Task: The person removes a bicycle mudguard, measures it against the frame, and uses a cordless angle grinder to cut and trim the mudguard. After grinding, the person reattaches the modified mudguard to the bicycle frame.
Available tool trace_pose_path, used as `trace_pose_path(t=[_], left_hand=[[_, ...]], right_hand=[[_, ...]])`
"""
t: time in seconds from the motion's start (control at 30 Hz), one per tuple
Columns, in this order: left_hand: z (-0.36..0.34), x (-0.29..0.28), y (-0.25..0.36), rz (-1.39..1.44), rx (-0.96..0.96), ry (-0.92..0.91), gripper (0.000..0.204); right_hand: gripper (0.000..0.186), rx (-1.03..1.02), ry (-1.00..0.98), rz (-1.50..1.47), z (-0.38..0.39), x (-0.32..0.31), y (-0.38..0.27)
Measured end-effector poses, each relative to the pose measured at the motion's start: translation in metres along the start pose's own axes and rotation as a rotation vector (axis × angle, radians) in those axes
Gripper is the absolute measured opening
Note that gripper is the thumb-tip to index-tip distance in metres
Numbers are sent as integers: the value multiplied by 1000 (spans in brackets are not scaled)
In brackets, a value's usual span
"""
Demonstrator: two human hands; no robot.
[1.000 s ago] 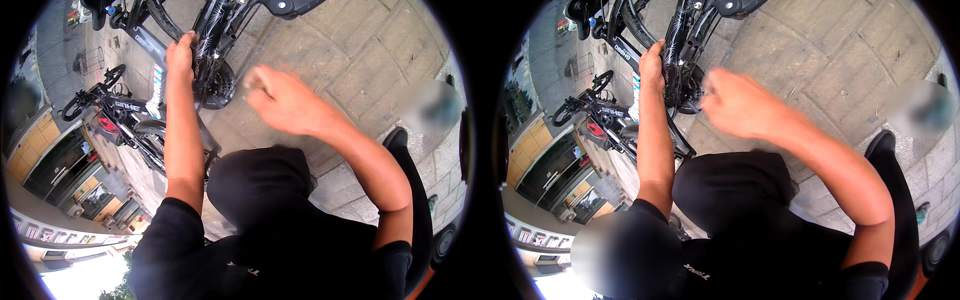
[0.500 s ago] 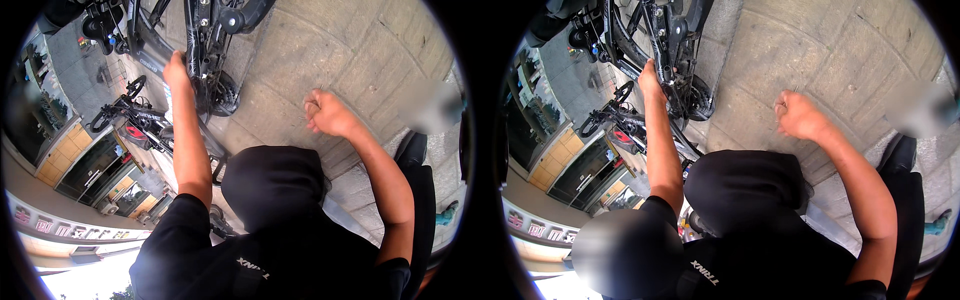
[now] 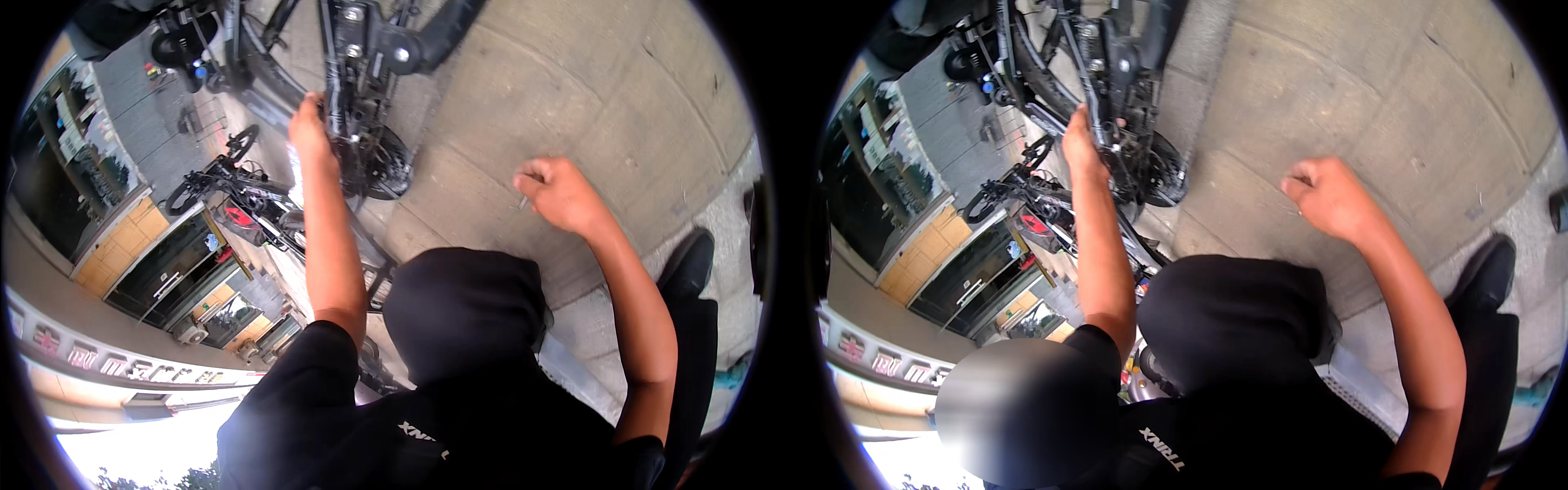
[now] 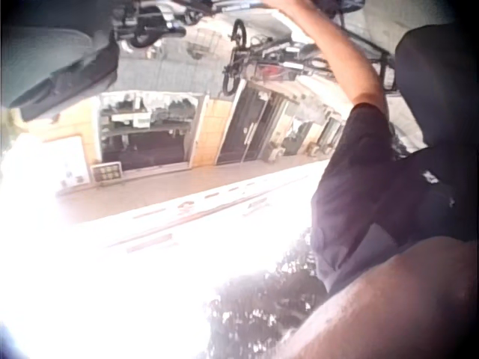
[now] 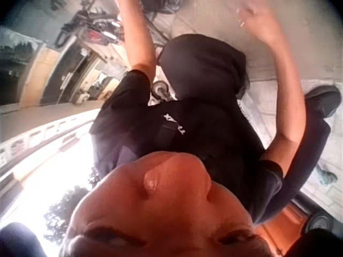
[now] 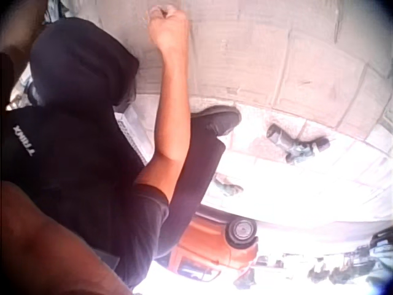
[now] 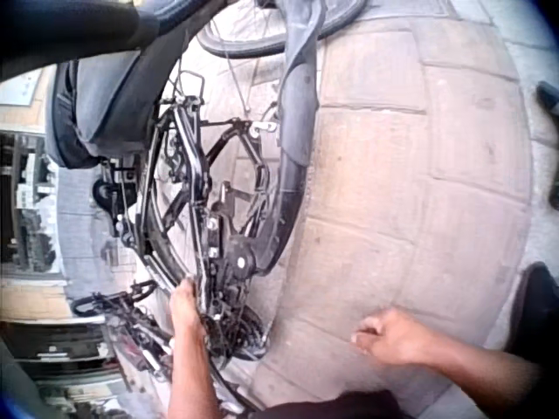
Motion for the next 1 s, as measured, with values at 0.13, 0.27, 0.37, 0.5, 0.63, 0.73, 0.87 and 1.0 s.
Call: trace_pose_path(t=[0.13,0.27,0.37,0.5,0.63,0.73,0.87,1.0], left_hand=[[9,-2,4,54,59,77,31],[14,2,7,90,68,54,31],[11,-1,4,91,74,57,30],[2,-1,4,134,48,-4,30],[-12,-7,42,240,84,20,39],[-26,-10,68,216,79,-3,57],[-33,-5,69,84,118,13,59],[-31,-10,69,-106,181,169,55]], right_hand=[[29,-7,-7,52,4,-1,-3],[26,60,-24,-9,7,1,-6],[22,136,37,-133,13,1,-11],[16,59,62,-100,16,-4,5],[14,54,95,-131,24,-11,18],[15,83,133,-164,27,-16,20],[18,54,155,-81,20,-24,18],[16,-13,253,-54,13,-28,10]])
Point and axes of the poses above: each hand's wrist, its own z-axis away from the middle knuckle, its own x-axis out of the palm, y = z × x, the point moved 5 cm from there along -z, towards the middle knuckle, and after that the axes turned 12 degrees about -x, right-handed, at the moved point
